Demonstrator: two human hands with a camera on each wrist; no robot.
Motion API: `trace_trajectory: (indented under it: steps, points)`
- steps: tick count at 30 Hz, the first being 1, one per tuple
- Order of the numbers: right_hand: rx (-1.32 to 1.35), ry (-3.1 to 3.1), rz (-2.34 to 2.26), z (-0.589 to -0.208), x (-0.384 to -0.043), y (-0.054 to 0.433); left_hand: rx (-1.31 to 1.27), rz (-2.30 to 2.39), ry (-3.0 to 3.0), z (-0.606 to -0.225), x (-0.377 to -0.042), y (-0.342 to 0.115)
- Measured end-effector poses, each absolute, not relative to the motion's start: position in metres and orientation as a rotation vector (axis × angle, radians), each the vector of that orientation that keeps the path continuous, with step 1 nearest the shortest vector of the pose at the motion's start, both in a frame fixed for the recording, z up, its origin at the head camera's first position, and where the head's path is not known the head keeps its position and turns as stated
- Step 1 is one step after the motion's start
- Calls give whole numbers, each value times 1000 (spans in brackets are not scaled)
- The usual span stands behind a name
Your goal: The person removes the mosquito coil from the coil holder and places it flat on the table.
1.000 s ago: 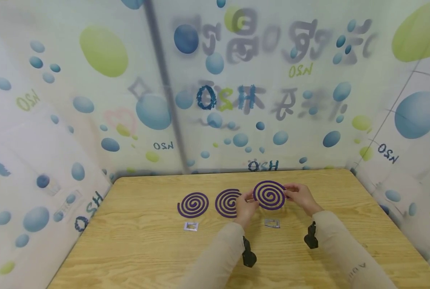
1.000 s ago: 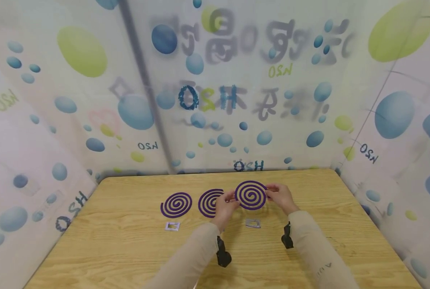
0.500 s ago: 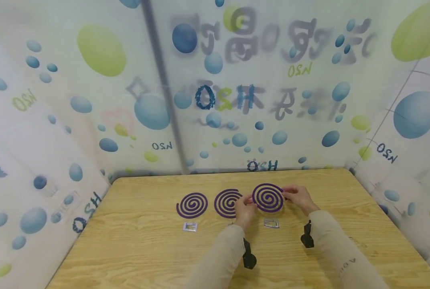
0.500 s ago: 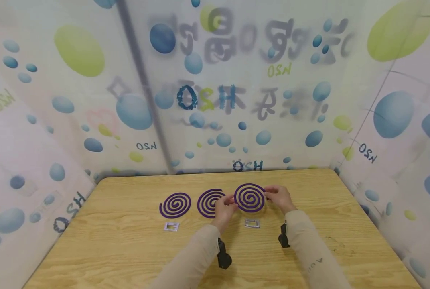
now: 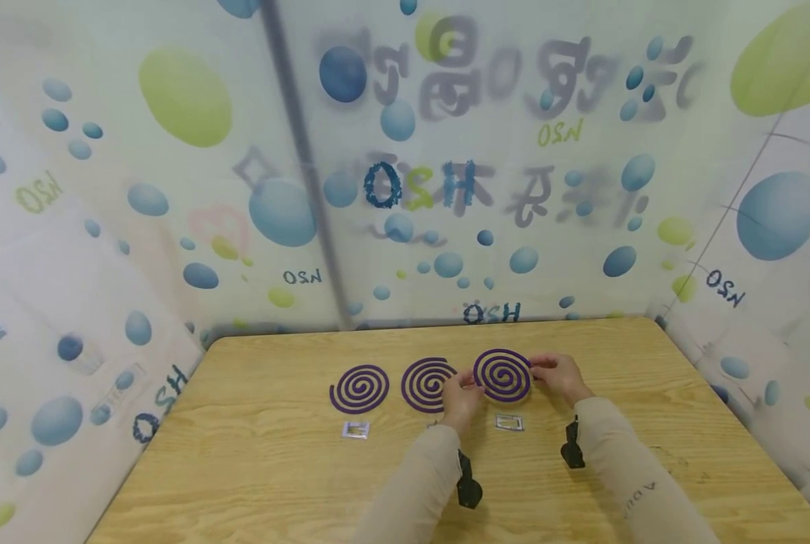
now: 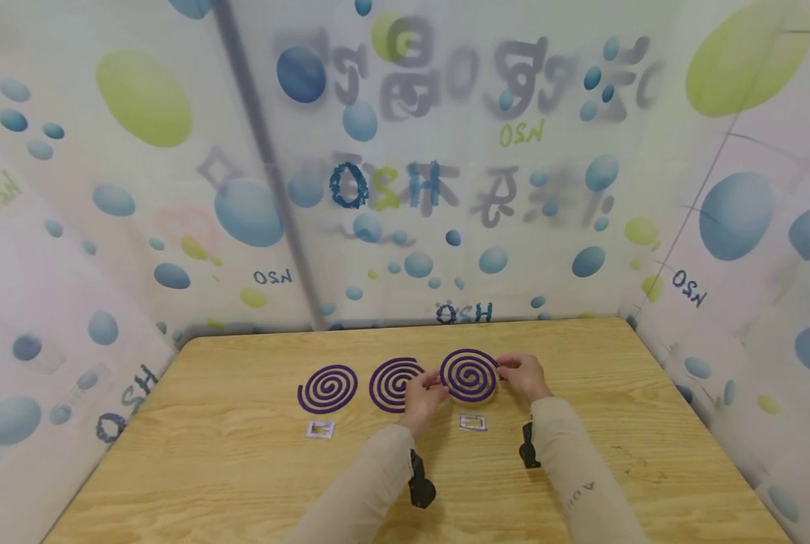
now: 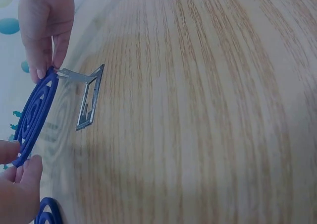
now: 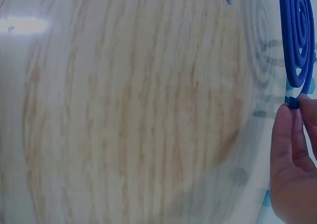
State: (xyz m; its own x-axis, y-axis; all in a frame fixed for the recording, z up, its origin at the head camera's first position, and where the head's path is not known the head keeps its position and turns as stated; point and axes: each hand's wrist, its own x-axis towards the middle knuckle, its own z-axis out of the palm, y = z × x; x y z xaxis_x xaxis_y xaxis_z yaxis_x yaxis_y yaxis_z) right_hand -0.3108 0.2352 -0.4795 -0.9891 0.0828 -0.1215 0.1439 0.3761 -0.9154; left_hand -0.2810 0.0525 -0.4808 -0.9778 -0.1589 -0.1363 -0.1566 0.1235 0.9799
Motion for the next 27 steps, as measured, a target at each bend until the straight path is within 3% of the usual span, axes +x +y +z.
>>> trace_trajectory:
  steps: [27]
  points:
    - [176,2710,-1531,-487,-314,237,297,-2041,-2430,-489,-281,55]
